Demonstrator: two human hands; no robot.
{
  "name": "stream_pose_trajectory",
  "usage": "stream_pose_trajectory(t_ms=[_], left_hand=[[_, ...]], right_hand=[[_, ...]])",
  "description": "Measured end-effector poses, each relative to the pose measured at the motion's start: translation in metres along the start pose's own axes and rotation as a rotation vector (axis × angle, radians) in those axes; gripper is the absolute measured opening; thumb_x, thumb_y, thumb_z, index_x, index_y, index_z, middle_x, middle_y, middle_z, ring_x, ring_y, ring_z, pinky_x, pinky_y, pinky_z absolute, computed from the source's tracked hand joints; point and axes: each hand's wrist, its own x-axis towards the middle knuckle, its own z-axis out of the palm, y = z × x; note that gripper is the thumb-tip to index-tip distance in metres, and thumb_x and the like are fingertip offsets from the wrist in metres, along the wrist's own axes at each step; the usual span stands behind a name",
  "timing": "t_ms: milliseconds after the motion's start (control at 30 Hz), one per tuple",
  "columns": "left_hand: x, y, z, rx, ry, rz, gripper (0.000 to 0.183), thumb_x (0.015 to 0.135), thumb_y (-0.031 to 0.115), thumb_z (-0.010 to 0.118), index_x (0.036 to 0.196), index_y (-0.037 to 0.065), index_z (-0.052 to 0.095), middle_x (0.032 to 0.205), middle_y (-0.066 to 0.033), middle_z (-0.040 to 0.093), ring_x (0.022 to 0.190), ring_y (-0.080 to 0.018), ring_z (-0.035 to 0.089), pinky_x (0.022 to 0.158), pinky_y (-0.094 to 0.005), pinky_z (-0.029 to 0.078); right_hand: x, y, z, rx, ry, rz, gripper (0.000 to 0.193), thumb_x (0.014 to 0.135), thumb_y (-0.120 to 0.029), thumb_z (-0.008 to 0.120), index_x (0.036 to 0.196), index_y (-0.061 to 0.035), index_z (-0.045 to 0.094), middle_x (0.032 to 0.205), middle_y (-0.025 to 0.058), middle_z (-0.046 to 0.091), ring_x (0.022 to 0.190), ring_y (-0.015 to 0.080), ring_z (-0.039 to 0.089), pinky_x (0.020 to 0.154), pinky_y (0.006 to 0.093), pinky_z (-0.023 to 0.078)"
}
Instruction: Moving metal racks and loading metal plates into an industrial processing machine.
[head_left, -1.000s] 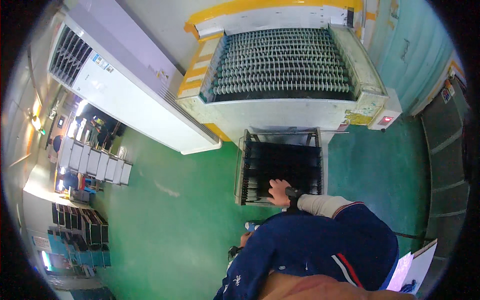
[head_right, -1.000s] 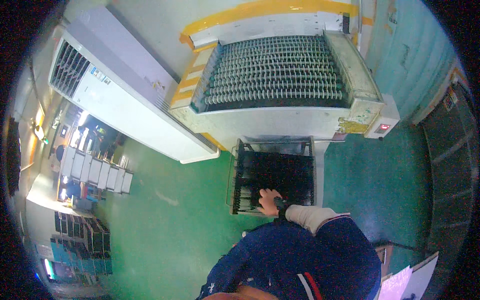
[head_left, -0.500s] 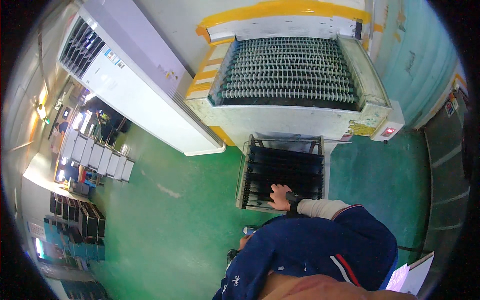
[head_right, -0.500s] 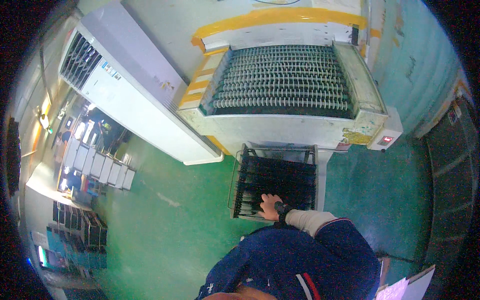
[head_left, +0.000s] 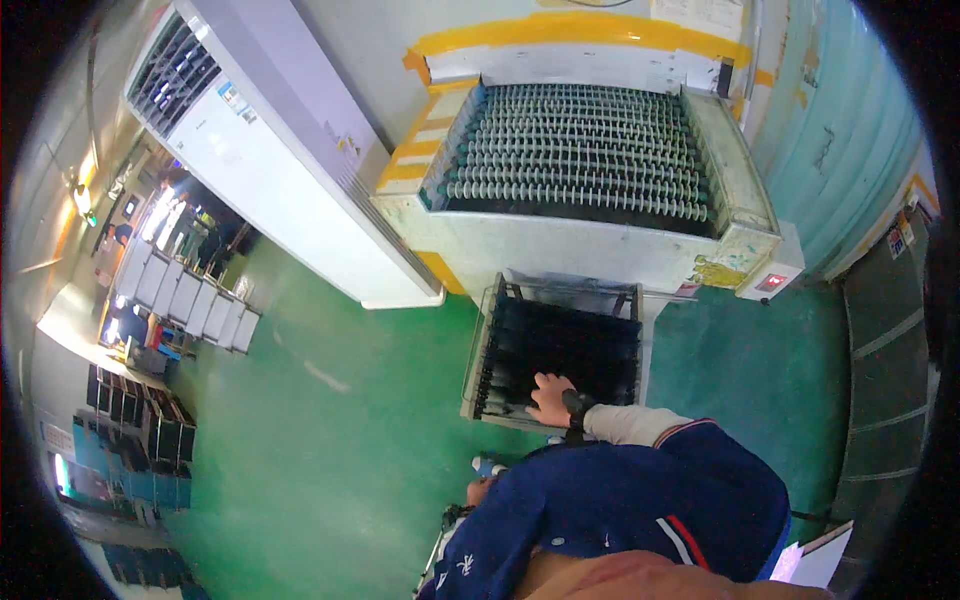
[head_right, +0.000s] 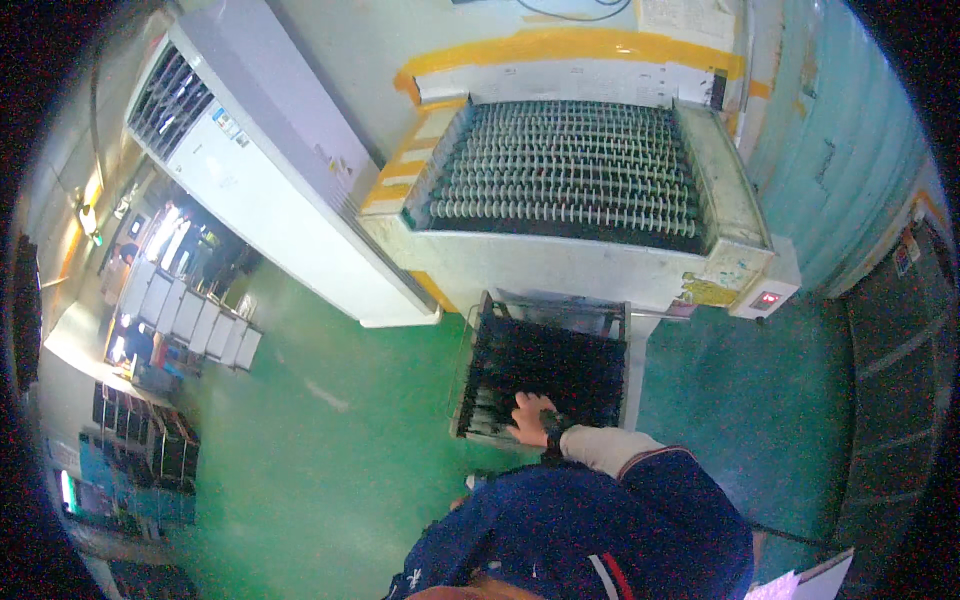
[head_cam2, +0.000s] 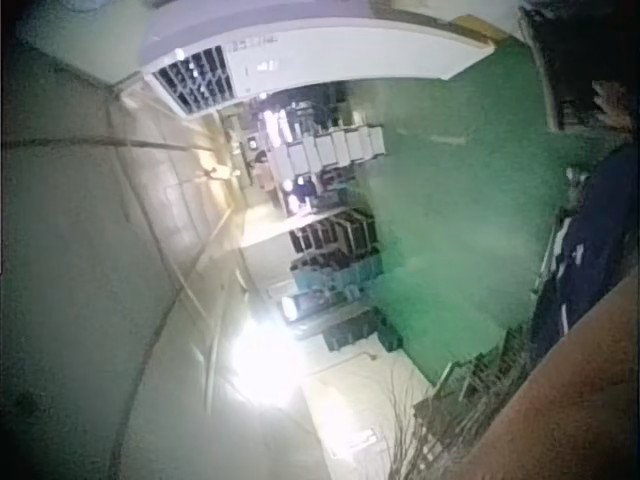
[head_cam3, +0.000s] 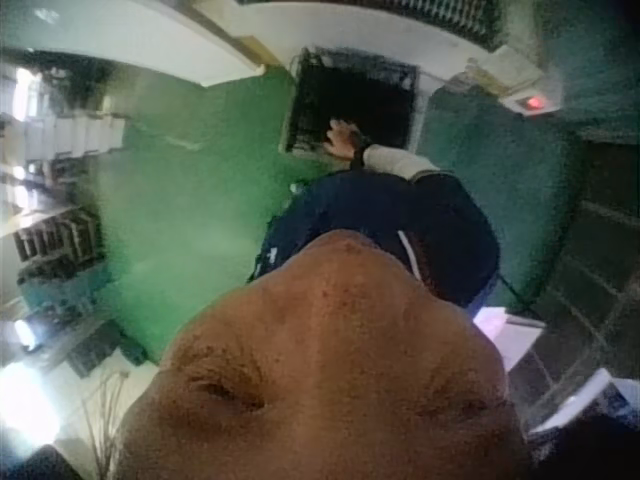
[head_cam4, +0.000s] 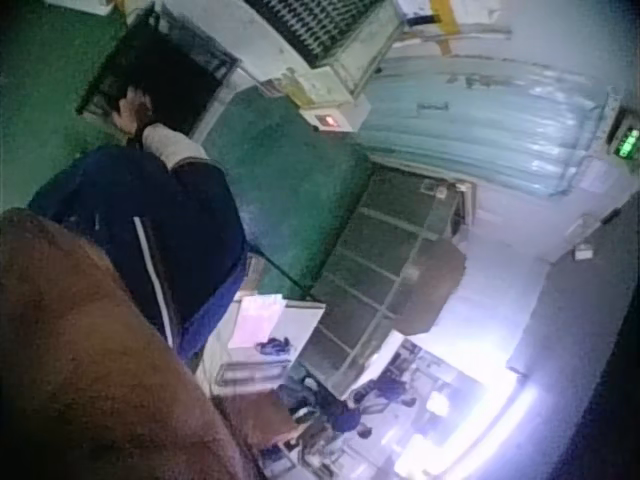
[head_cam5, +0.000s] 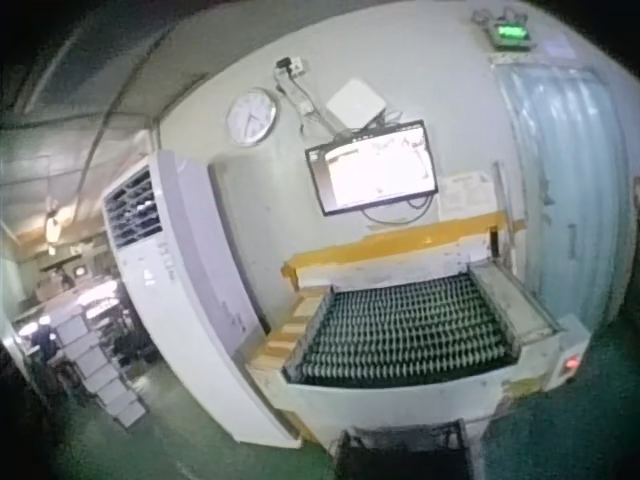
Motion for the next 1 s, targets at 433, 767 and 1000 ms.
stream_pose_trajectory(t_ms=[433, 767, 1000], left_hand=[[-0.027, 0.093, -0.103, -0.426, -0.109, -0.280, 0.043, 0.083, 0.040, 0.061, 0.098, 0.000, 0.068, 0.091, -0.0153, 0.069, 0.082, -0.0241, 0.065, 0.075, -0.0369, 0.049], [-0.038, 0.016, -0.110, -0.707, -0.118, -0.434, 0.037, 0.086, 0.033, 0.062, 0.101, 0.000, 0.067, 0.082, -0.0063, 0.068, 0.070, -0.0141, 0.061, 0.062, -0.0277, 0.048], [-0.054, -0.035, -0.119, -0.901, -0.107, -0.585, 0.026, 0.090, 0.030, 0.061, 0.098, 0.005, 0.063, 0.075, 0.0000, 0.062, 0.061, -0.0081, 0.055, 0.051, -0.0213, 0.041]], right_hand=[[0.001, -0.005, 0.017, -0.045, 0.092, -0.027, 0.034, 0.075, -0.038, 0.067, 0.080, -0.0043, 0.067, 0.100, 0.0158, 0.051, 0.094, 0.0336, 0.054, 0.072, 0.0471, 0.047], [0.007, -0.025, 0.001, -0.140, -0.076, 0.047, 0.037, 0.075, -0.040, 0.068, 0.088, -0.0055, 0.068, 0.110, 0.0153, 0.052, 0.101, 0.0337, 0.052, 0.082, 0.0466, 0.045], [-0.008, -0.059, -0.015, -0.054, 0.256, -0.055, 0.043, 0.071, -0.027, 0.072, 0.110, -0.0094, 0.063, 0.127, 0.0123, 0.050, 0.111, 0.0323, 0.050, 0.092, 0.0448, 0.041]])
